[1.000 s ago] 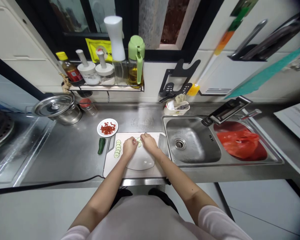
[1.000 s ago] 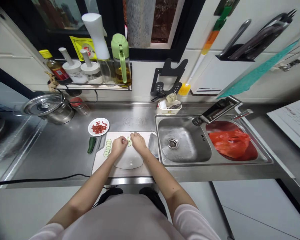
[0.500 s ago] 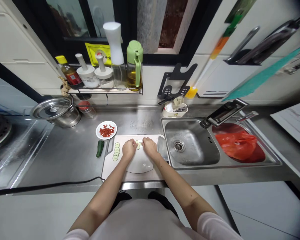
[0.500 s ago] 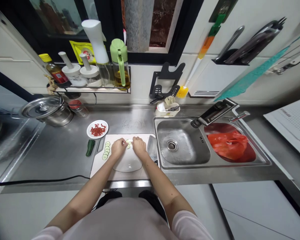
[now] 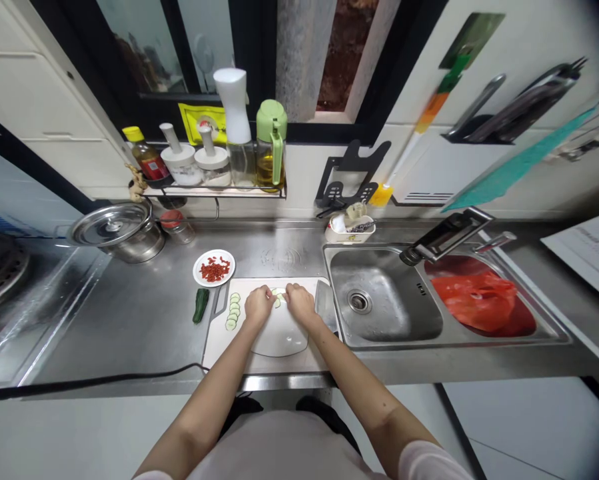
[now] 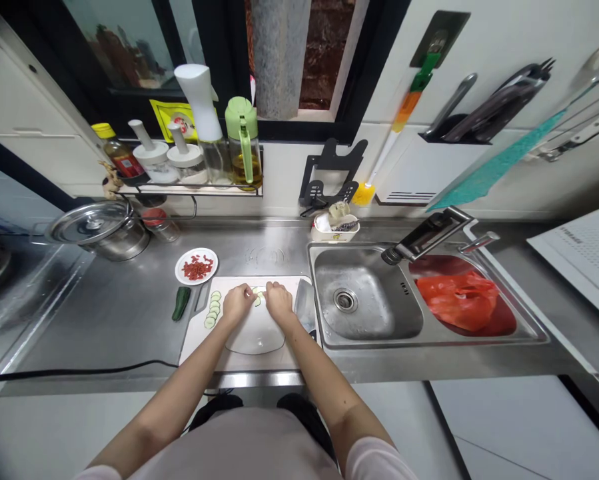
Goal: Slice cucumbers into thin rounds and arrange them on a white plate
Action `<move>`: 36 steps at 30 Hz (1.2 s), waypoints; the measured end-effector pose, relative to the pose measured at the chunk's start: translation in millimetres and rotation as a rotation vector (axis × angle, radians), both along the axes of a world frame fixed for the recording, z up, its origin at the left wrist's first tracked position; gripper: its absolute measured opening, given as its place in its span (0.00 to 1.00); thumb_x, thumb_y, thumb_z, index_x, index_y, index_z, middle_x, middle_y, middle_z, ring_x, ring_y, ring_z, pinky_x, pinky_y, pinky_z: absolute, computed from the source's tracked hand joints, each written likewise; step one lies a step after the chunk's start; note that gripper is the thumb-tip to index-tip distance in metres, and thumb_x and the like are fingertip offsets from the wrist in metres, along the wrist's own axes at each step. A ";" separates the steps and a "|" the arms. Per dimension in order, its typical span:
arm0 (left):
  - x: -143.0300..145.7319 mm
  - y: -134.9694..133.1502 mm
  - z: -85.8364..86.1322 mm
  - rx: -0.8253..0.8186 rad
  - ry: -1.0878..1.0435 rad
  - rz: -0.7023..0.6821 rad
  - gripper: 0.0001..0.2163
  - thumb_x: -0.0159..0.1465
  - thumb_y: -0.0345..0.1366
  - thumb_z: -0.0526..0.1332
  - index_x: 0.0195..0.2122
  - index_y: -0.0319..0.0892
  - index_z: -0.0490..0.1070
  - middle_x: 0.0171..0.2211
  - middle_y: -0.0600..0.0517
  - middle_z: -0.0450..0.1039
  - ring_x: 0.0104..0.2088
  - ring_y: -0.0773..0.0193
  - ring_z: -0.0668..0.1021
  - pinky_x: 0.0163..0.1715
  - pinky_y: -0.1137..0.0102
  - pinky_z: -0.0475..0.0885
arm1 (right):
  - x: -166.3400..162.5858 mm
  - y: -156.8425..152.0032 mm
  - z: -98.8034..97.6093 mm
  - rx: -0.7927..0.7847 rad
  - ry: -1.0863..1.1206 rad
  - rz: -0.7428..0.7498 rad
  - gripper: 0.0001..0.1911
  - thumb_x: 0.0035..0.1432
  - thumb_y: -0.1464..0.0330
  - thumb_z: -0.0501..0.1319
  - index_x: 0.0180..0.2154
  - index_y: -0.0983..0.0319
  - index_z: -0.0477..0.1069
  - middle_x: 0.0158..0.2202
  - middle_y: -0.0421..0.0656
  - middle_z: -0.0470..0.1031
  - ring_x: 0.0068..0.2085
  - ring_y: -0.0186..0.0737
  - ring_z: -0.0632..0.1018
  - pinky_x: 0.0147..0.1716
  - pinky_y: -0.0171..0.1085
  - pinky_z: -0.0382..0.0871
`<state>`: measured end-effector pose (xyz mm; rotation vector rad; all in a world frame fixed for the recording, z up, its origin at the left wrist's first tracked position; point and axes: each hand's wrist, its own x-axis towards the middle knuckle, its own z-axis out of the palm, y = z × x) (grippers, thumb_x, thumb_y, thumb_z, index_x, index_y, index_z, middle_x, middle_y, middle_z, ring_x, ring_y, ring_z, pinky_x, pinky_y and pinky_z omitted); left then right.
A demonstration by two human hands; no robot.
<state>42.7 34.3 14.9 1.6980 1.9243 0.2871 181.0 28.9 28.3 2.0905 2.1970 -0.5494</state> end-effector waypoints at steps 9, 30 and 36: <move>0.3 -0.7 -0.2 0.005 0.004 0.001 0.06 0.59 0.40 0.60 0.30 0.45 0.71 0.31 0.50 0.76 0.33 0.61 0.75 0.29 0.72 0.59 | 1.4 -1.1 -0.3 0.022 0.017 0.004 0.11 0.66 0.63 0.51 0.45 0.60 0.67 0.44 0.48 0.72 0.46 0.41 0.72 0.38 0.34 0.61; -1.7 -4.1 -1.4 0.027 -0.031 -0.014 0.06 0.59 0.40 0.60 0.30 0.43 0.71 0.29 0.51 0.75 0.33 0.63 0.75 0.31 0.72 0.60 | 3.4 -15.9 4.1 0.047 0.031 0.081 0.12 0.66 0.64 0.49 0.47 0.58 0.66 0.47 0.46 0.70 0.47 0.41 0.70 0.39 0.35 0.60; -1.6 -2.5 -3.4 0.030 -0.023 -0.008 0.05 0.58 0.39 0.61 0.30 0.43 0.71 0.30 0.50 0.76 0.33 0.62 0.75 0.32 0.71 0.61 | 4.2 -14.8 -1.3 0.061 0.004 0.154 0.13 0.66 0.66 0.48 0.48 0.58 0.66 0.46 0.46 0.70 0.47 0.42 0.70 0.40 0.36 0.62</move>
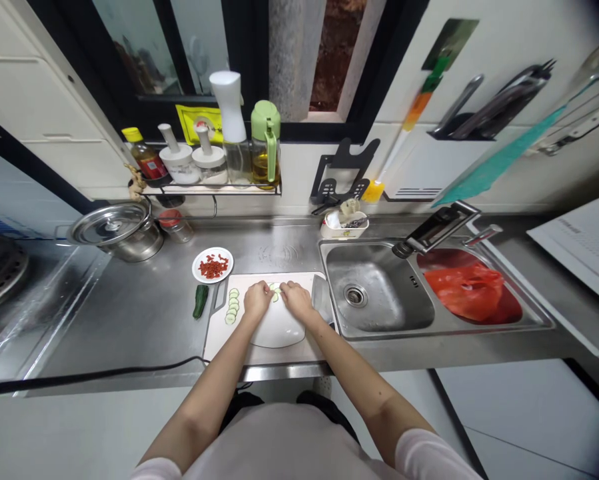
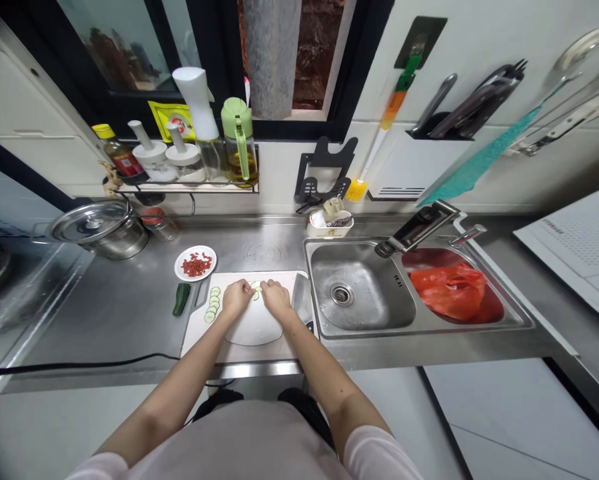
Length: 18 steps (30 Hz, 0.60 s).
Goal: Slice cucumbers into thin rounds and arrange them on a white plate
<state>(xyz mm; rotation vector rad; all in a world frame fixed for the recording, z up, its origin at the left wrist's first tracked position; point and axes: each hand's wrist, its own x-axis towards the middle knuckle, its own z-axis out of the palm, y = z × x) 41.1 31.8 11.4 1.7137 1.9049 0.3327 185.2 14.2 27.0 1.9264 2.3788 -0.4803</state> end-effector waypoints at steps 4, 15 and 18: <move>-0.2 0.8 -1.8 0.006 0.006 0.005 0.06 0.58 0.40 0.61 0.30 0.43 0.71 0.30 0.50 0.76 0.33 0.61 0.75 0.31 0.71 0.61 | -1.3 0.3 -1.0 0.001 -0.013 0.000 0.14 0.66 0.66 0.47 0.48 0.58 0.67 0.46 0.47 0.70 0.47 0.42 0.70 0.40 0.36 0.62; -0.8 -1.4 -2.4 0.040 -0.025 -0.007 0.05 0.58 0.39 0.61 0.29 0.43 0.71 0.29 0.50 0.76 0.33 0.62 0.75 0.32 0.71 0.61 | -2.1 -2.2 1.8 0.013 0.040 -0.045 0.14 0.67 0.65 0.47 0.48 0.59 0.66 0.47 0.47 0.70 0.47 0.41 0.70 0.40 0.35 0.61; -1.3 -2.0 -3.1 0.051 -0.050 -0.007 0.05 0.57 0.39 0.61 0.29 0.43 0.71 0.29 0.51 0.75 0.32 0.62 0.75 0.31 0.71 0.60 | -3.1 -3.4 3.1 0.007 0.065 -0.061 0.14 0.67 0.65 0.47 0.48 0.59 0.66 0.47 0.47 0.70 0.47 0.41 0.70 0.41 0.35 0.61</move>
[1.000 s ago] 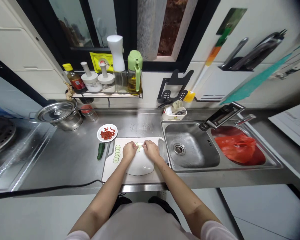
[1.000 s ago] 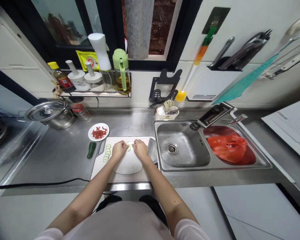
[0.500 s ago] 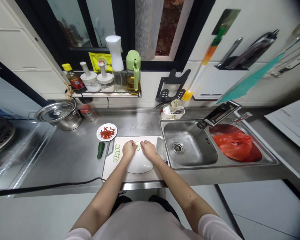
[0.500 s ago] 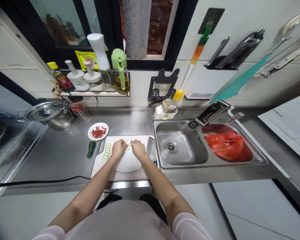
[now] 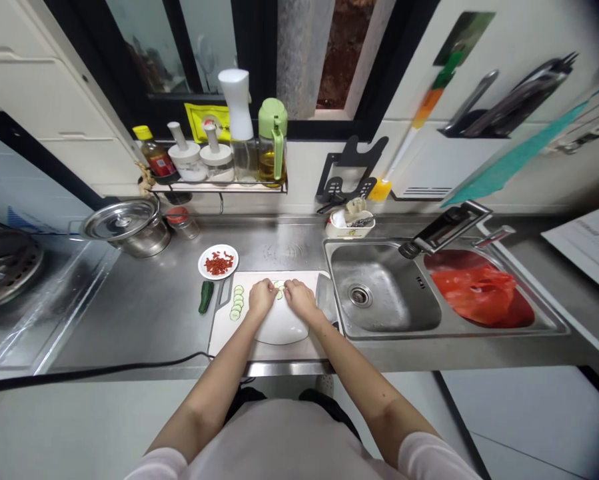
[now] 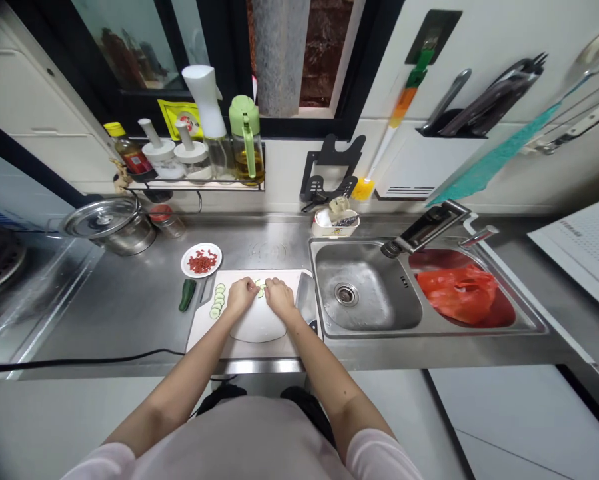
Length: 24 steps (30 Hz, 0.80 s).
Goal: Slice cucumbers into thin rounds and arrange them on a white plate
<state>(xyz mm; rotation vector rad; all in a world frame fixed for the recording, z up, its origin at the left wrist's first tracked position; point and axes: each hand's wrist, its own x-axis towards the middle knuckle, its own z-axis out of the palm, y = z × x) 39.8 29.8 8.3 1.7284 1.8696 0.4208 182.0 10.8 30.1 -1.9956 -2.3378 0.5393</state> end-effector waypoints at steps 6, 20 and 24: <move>-1.6 -0.9 3.7 0.012 -0.037 0.026 0.05 0.58 0.38 0.61 0.29 0.43 0.71 0.28 0.51 0.75 0.31 0.63 0.74 0.31 0.72 0.60 | -0.9 -2.5 3.6 0.068 0.055 -0.026 0.14 0.66 0.66 0.47 0.47 0.59 0.67 0.46 0.46 0.71 0.47 0.41 0.70 0.40 0.35 0.61; -32.4 -83.0 9.9 0.080 -0.335 0.227 0.10 0.58 0.44 0.58 0.32 0.43 0.72 0.22 0.56 0.69 0.25 0.67 0.72 0.29 0.74 0.64 | 13.4 -60.2 7.1 0.241 0.357 -0.123 0.16 0.65 0.65 0.46 0.44 0.61 0.70 0.41 0.46 0.75 0.42 0.39 0.74 0.42 0.34 0.64; -65.7 -100.4 3.0 0.066 -0.291 0.346 0.10 0.57 0.44 0.59 0.32 0.44 0.71 0.21 0.57 0.68 0.25 0.67 0.72 0.29 0.74 0.65 | 30.1 -86.6 3.2 0.269 0.418 -0.203 0.16 0.64 0.64 0.47 0.42 0.60 0.71 0.41 0.45 0.76 0.42 0.40 0.75 0.44 0.36 0.65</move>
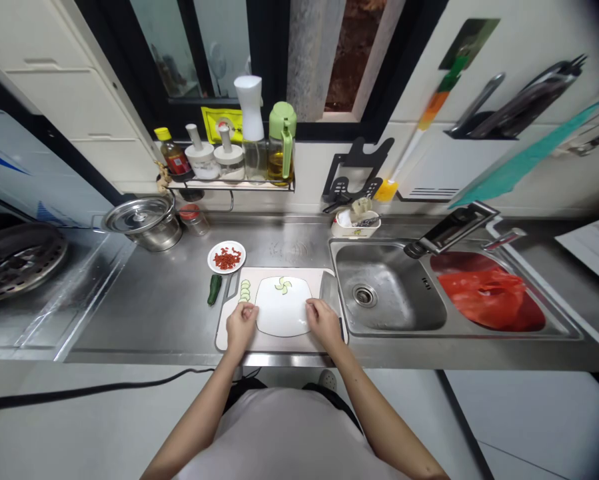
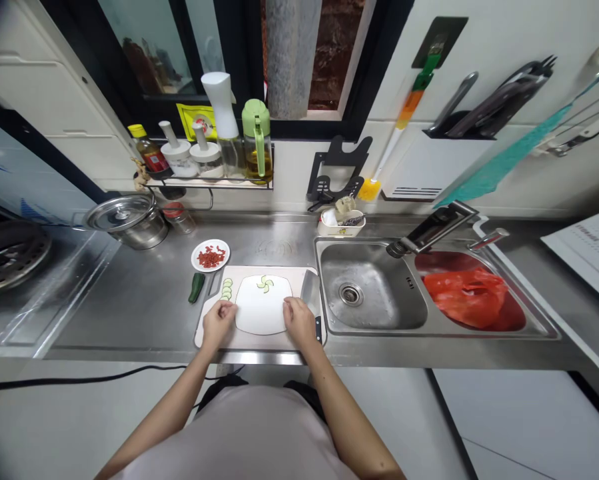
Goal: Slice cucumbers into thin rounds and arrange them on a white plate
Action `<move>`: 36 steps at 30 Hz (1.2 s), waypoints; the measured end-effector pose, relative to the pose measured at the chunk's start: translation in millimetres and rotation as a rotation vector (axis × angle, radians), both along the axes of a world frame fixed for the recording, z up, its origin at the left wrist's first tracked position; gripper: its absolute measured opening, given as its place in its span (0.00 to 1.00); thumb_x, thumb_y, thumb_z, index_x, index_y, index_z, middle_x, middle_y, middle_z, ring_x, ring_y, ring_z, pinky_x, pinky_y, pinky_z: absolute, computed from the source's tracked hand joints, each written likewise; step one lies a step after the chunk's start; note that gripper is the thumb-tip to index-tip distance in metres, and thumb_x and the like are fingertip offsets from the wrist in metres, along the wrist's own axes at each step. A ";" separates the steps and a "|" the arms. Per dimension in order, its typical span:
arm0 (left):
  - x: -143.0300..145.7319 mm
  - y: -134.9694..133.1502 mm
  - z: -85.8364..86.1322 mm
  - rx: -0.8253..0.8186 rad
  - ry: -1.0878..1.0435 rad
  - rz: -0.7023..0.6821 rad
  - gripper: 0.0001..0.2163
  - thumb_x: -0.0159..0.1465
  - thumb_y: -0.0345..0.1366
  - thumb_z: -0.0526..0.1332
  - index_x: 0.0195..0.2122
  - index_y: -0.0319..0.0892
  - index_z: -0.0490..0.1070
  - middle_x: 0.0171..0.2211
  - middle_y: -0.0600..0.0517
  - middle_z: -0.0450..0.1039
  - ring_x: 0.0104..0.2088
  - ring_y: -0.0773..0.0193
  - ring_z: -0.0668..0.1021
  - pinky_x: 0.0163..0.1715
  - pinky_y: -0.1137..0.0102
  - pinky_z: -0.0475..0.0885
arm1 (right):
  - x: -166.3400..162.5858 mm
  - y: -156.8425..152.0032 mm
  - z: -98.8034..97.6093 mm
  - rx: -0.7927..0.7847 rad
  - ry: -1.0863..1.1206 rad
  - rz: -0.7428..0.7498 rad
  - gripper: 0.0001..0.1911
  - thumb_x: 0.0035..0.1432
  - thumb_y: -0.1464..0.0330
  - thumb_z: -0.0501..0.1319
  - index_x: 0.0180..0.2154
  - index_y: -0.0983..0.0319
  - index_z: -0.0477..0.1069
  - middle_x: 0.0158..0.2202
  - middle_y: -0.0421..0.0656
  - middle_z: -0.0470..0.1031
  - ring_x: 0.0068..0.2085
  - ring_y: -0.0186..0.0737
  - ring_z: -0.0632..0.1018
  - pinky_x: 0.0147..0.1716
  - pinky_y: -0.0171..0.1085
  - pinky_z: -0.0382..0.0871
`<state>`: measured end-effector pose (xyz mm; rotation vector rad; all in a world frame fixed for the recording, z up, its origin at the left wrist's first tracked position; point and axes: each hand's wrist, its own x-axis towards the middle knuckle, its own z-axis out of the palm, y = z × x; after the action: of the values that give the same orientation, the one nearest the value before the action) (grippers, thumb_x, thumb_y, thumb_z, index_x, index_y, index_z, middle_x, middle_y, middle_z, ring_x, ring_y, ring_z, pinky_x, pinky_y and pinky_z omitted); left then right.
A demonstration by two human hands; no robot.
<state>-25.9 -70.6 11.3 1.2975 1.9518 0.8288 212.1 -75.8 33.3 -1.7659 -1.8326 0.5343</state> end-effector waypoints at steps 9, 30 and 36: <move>-38.0 -11.4 -2.2 -0.054 0.180 0.053 0.09 0.58 0.42 0.58 0.35 0.44 0.71 0.23 0.56 0.70 0.27 0.65 0.73 0.29 0.72 0.62 | 16.5 -15.9 -0.3 0.015 0.003 -0.069 0.17 0.63 0.61 0.47 0.41 0.61 0.72 0.40 0.46 0.77 0.40 0.41 0.76 0.42 0.37 0.66; -40.6 1.3 -5.1 -0.136 0.367 0.038 0.13 0.58 0.44 0.59 0.40 0.43 0.72 0.32 0.50 0.74 0.37 0.57 0.75 0.44 0.63 0.61 | 12.1 -27.0 -1.1 -0.009 0.001 -0.048 0.18 0.63 0.62 0.47 0.41 0.61 0.72 0.41 0.46 0.77 0.40 0.41 0.76 0.42 0.38 0.66; -37.1 4.9 -6.7 -0.143 0.373 0.034 0.11 0.58 0.43 0.60 0.38 0.43 0.72 0.34 0.49 0.74 0.38 0.57 0.75 0.43 0.64 0.62 | 11.6 -27.0 -3.0 -0.030 -0.011 -0.048 0.17 0.62 0.63 0.48 0.42 0.60 0.72 0.42 0.45 0.77 0.42 0.41 0.76 0.42 0.37 0.66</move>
<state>-63.0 -65.7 4.7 1.4117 2.2797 0.4745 223.7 -102.9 30.4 -1.8314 -1.7932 0.5371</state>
